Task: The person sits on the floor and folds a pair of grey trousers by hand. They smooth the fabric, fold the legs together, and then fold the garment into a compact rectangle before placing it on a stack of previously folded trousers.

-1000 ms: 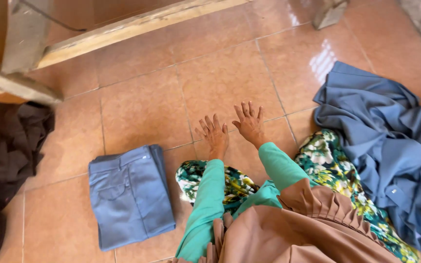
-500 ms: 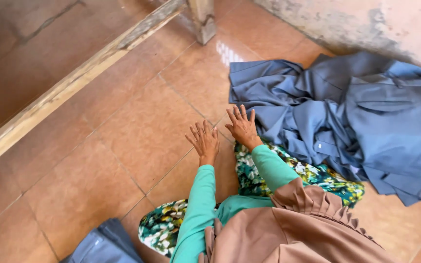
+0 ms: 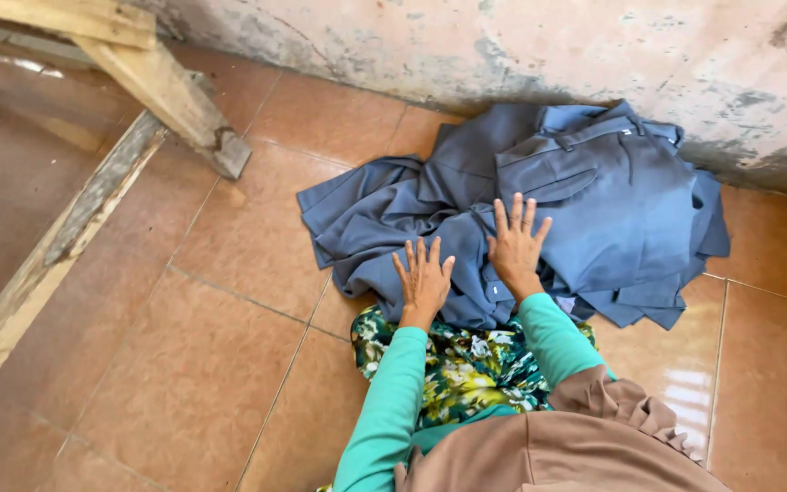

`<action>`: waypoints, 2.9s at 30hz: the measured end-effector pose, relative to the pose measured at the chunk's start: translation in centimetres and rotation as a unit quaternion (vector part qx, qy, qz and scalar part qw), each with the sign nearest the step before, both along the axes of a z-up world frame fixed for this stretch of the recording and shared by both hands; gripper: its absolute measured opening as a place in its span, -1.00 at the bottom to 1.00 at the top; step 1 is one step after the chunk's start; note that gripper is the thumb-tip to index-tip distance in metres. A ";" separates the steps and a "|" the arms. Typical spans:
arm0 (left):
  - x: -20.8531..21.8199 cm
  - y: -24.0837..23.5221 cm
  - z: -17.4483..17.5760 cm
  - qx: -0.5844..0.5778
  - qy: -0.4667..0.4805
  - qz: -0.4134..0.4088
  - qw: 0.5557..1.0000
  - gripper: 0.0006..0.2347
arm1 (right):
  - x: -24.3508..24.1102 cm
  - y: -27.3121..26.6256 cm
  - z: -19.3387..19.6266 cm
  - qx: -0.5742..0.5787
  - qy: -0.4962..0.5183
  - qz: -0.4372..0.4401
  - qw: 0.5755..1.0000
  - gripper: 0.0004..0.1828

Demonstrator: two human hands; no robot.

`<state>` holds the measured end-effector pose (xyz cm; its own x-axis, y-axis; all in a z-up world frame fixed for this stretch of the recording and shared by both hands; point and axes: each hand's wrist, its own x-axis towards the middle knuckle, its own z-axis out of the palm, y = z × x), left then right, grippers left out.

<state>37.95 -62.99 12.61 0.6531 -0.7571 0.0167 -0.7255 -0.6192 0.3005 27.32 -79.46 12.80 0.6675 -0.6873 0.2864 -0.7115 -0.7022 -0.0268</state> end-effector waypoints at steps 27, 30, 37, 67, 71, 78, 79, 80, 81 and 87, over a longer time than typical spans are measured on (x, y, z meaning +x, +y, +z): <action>7.3 -0.7 -11.3 -0.169 0.299 0.303 0.889 -0.35 | 1.7 -9.2 0.7 0.045 -0.135 -0.017 0.990 -0.63; 3.5 -1.9 -1.5 -0.108 0.196 0.255 0.941 -0.46 | 0.2 -15.8 -0.6 0.262 -0.049 -0.106 0.958 -0.33; 4.0 -3.3 -0.9 0.159 0.122 0.112 0.973 -0.62 | 1.7 -15.4 -1.4 0.266 -0.062 -0.083 0.958 -0.53; 13.3 6.1 18.4 -0.518 0.477 0.329 0.630 -0.21 | 5.5 5.9 5.2 -0.109 0.055 0.223 0.967 -0.83; 14.3 14.5 20.9 -0.667 0.431 0.334 0.507 -0.21 | 8.8 8.4 5.6 -0.107 -0.019 0.297 0.949 -0.79; 13.0 29.7 -7.0 -0.600 0.456 0.576 0.315 -0.21 | 11.2 15.3 -10.6 -0.002 0.079 0.395 0.915 -0.93; 11.5 30.6 -10.1 -0.604 0.451 0.579 0.310 -0.21 | 11.6 15.8 -11.0 -0.002 0.079 0.403 0.912 -0.93; 10.3 31.2 -13.1 -0.541 0.494 0.612 0.298 -0.20 | 12.0 16.2 -11.3 0.024 0.109 0.382 0.918 -0.91; 9.1 31.8 -16.1 -0.474 0.534 0.640 0.283 -0.18 | 12.5 16.6 -11.5 0.048 0.138 0.360 0.921 -0.88; 10.4 33.8 -13.5 -0.571 0.499 0.593 0.270 -0.17 | 17.3 18.5 -14.9 0.079 0.273 0.333 0.899 -0.81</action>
